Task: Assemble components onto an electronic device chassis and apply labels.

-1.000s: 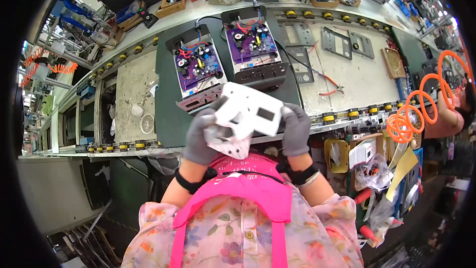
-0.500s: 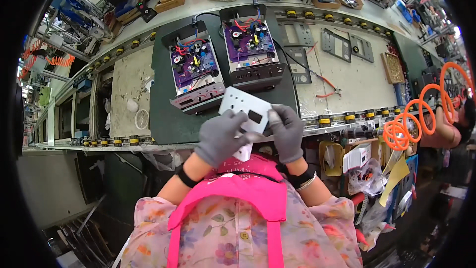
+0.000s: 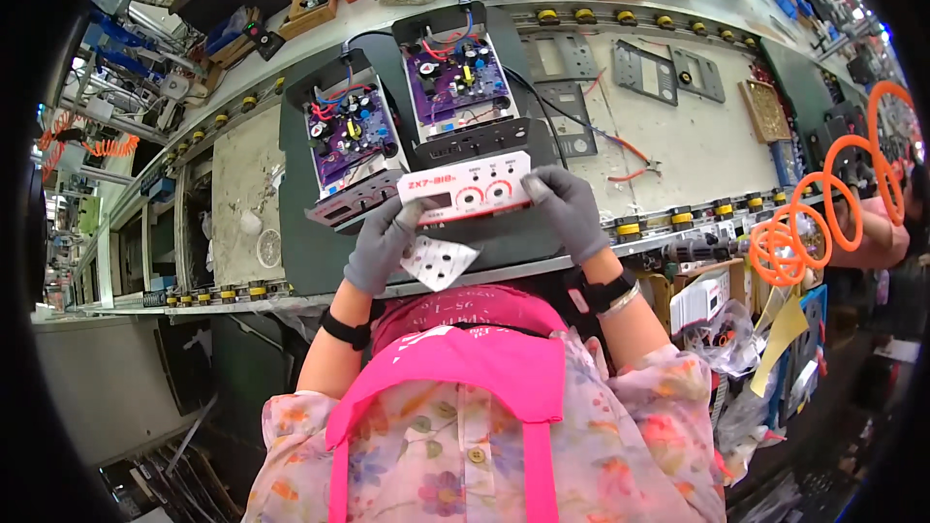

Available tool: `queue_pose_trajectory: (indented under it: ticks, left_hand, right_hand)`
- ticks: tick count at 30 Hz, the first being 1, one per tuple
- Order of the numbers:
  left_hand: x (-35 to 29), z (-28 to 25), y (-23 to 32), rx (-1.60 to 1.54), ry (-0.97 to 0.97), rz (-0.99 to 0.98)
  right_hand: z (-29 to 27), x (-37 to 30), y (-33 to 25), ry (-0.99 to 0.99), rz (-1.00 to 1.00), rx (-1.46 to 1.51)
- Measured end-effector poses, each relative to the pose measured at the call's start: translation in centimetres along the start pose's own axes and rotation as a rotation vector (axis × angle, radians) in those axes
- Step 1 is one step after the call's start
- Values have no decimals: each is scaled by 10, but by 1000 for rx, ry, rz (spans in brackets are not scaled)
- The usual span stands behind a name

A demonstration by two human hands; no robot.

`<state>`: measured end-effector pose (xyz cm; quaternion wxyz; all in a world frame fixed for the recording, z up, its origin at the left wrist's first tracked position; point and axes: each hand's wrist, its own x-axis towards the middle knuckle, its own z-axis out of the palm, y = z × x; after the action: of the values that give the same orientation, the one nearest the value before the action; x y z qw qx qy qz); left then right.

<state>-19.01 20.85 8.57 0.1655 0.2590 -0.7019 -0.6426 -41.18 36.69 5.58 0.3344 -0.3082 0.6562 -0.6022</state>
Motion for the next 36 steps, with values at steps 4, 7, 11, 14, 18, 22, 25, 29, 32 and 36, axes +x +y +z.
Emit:
queue_pose_trajectory:
  ticks: [4, 7, 11, 14, 18, 22, 25, 29, 32, 36]
  left_hand:
    - [24, 12, -19, -38, 129, 2]
    - [39, 21, -30, -170, 199, -66]
    - [50, 32, -39, -136, 282, -58]
    - [52, 36, -42, -168, 319, -61]
    - [53, 37, -44, -171, 341, -60]
    - [54, 36, -44, -131, 353, -69]
    - [54, 36, -43, -162, 359, -54]
    - [54, 36, -41, -172, 345, -79]
    - [55, 38, -38, -218, 371, -130]
    - [54, 39, -33, -222, 373, -125]
  right_hand:
    - [-2, 28, 9, -31, -152, -71]
    - [2, 46, 20, 40, -248, -13]
    - [1, 63, 33, 108, -279, -42]
    - [-1, 68, 39, 102, -309, -33]
    - [0, 69, 40, 123, -348, -55]
    - [1, 70, 39, 136, -344, -42]
    - [1, 70, 39, 136, -342, -61]
    - [1, 70, 39, 146, -321, -75]
    - [3, 70, 39, 130, -317, -69]
    - [4, 70, 40, 139, -299, -27]
